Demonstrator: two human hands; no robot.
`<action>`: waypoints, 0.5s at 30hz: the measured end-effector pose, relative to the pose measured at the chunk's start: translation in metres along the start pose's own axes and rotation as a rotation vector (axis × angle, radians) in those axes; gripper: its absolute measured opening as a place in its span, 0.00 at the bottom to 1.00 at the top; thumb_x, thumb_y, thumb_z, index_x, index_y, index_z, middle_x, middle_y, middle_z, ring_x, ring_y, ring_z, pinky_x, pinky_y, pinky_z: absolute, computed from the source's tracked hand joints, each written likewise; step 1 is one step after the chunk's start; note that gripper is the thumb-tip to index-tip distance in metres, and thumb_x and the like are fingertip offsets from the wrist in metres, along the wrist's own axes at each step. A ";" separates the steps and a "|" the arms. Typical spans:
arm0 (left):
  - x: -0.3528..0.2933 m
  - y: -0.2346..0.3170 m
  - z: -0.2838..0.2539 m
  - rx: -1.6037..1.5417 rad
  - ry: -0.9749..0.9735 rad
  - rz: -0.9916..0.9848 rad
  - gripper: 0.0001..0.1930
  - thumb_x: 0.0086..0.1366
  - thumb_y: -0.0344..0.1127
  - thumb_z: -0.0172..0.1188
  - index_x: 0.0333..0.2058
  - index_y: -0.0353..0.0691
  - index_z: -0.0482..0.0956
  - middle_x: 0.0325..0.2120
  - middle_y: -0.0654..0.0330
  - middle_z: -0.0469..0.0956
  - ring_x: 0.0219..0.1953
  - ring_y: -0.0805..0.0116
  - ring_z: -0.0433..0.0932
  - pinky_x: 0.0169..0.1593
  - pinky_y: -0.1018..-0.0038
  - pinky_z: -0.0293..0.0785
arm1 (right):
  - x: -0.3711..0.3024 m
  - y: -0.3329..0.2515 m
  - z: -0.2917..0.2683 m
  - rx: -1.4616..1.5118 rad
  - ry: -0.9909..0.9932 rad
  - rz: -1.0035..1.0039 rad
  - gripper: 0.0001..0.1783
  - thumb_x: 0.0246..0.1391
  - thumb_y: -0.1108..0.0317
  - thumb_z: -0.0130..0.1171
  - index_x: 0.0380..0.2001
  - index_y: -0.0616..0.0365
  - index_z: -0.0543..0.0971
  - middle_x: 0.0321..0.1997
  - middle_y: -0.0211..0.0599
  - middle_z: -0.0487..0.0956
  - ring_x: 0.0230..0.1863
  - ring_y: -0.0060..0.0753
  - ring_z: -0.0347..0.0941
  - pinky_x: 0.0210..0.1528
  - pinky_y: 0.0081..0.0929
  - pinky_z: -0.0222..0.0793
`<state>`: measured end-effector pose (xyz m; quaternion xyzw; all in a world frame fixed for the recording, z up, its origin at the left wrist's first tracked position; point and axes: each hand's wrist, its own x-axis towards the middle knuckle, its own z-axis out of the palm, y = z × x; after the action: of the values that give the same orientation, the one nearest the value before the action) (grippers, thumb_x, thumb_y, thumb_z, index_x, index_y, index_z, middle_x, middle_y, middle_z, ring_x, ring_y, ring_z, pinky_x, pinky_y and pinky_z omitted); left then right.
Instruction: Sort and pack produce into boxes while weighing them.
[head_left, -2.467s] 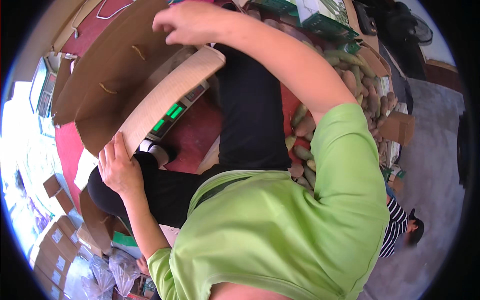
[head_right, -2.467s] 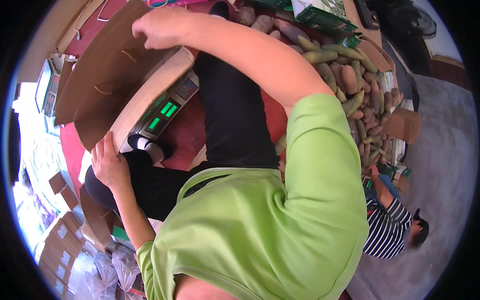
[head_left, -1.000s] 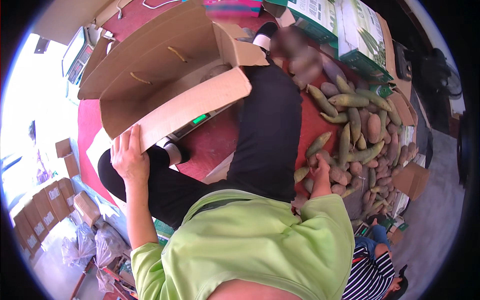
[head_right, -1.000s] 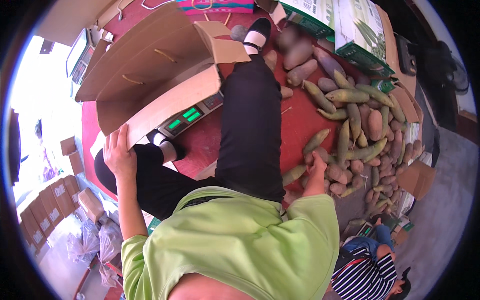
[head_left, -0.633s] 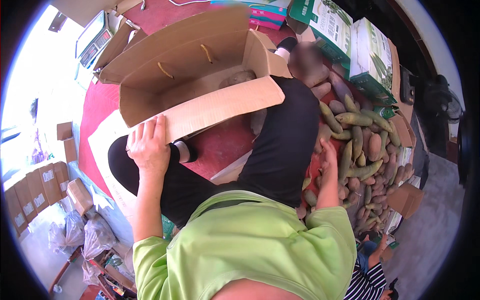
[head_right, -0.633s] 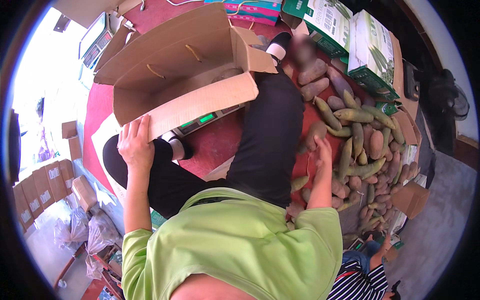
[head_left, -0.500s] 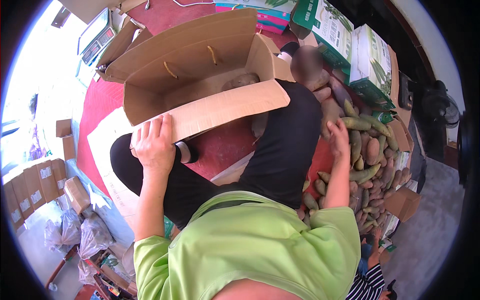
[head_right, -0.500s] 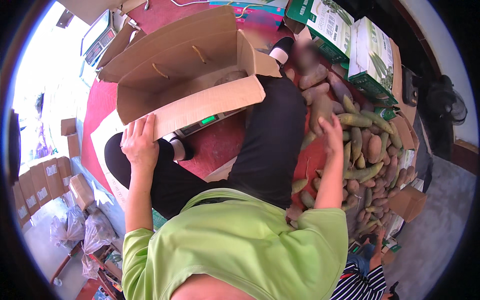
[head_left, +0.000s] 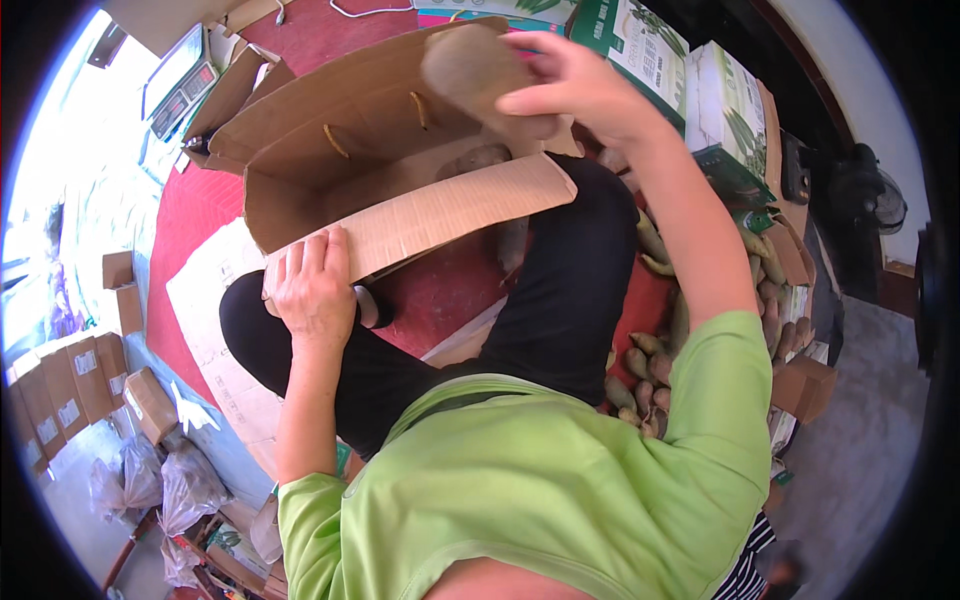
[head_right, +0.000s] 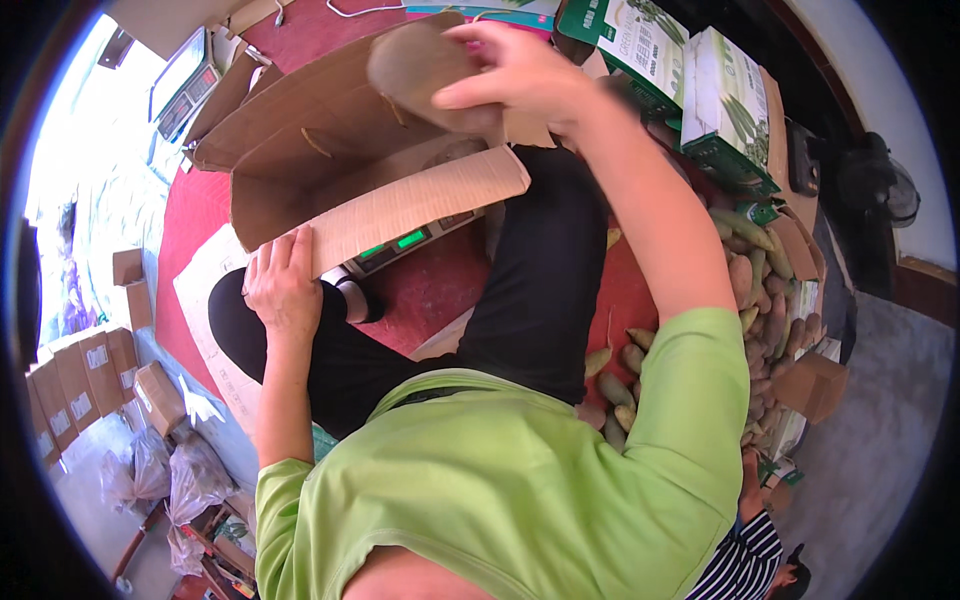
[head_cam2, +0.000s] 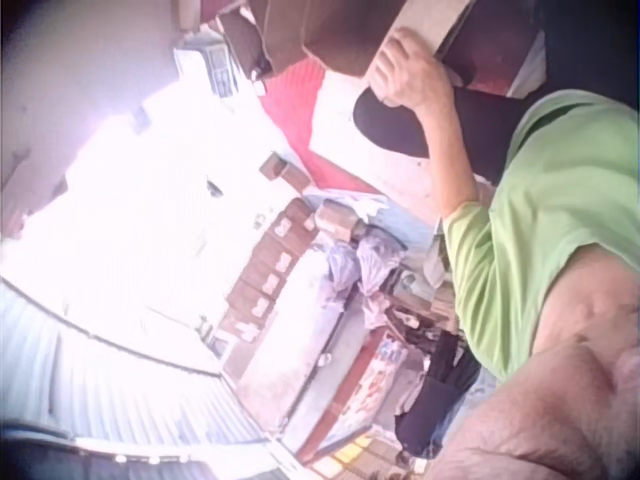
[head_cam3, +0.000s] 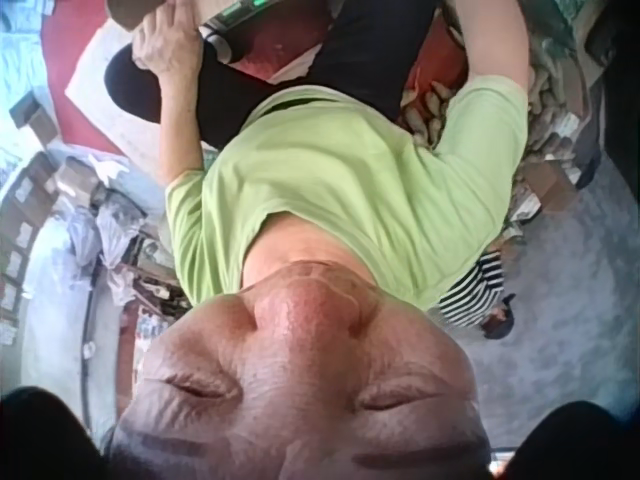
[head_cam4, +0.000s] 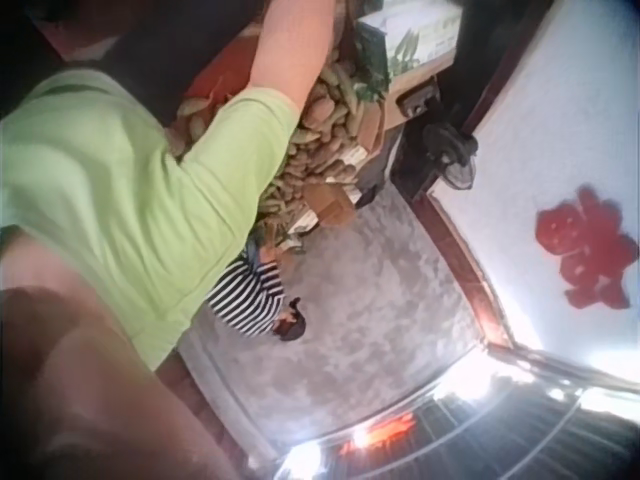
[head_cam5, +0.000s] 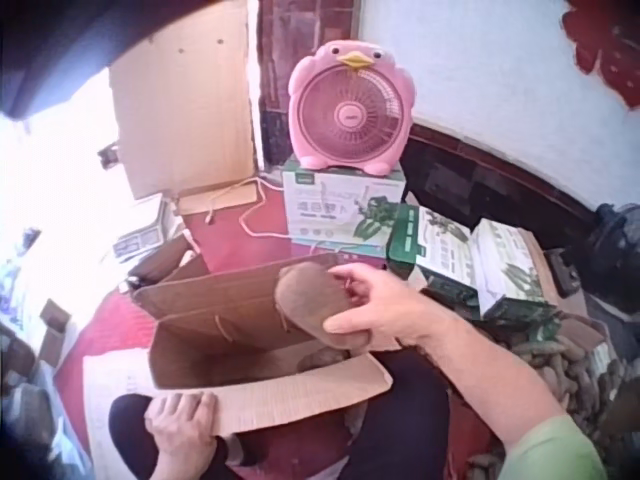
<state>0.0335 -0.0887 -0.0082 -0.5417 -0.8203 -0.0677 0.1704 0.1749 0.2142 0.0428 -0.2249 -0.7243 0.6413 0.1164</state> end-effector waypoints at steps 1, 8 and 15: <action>0.000 0.000 0.001 0.001 0.001 -0.006 0.19 0.45 0.23 0.56 0.39 0.43 0.78 0.33 0.63 0.76 0.39 0.63 0.75 0.44 0.68 0.71 | 0.012 0.004 0.011 -0.008 -0.075 0.011 0.41 0.38 0.68 0.69 0.57 0.64 0.64 0.48 0.44 0.74 0.49 0.32 0.71 0.50 0.27 0.69; 0.000 0.004 0.003 0.028 -0.020 -0.006 0.15 0.50 0.26 0.53 0.38 0.42 0.78 0.34 0.63 0.76 0.37 0.62 0.76 0.43 0.67 0.70 | 0.058 0.021 0.089 -0.525 -0.285 -0.064 0.42 0.35 0.67 0.70 0.56 0.65 0.65 0.47 0.48 0.75 0.47 0.39 0.74 0.47 0.30 0.72; -0.005 0.004 0.008 0.055 -0.043 -0.018 0.20 0.46 0.24 0.56 0.41 0.45 0.78 0.35 0.63 0.76 0.41 0.62 0.75 0.45 0.67 0.72 | 0.042 0.020 0.081 -0.591 -0.162 -0.283 0.29 0.42 0.68 0.63 0.52 0.59 0.71 0.46 0.45 0.77 0.46 0.39 0.75 0.47 0.32 0.71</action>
<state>0.0371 -0.0894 -0.0172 -0.5307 -0.8302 -0.0353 0.1671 0.1049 0.1641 0.0057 -0.0946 -0.9099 0.3967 0.0760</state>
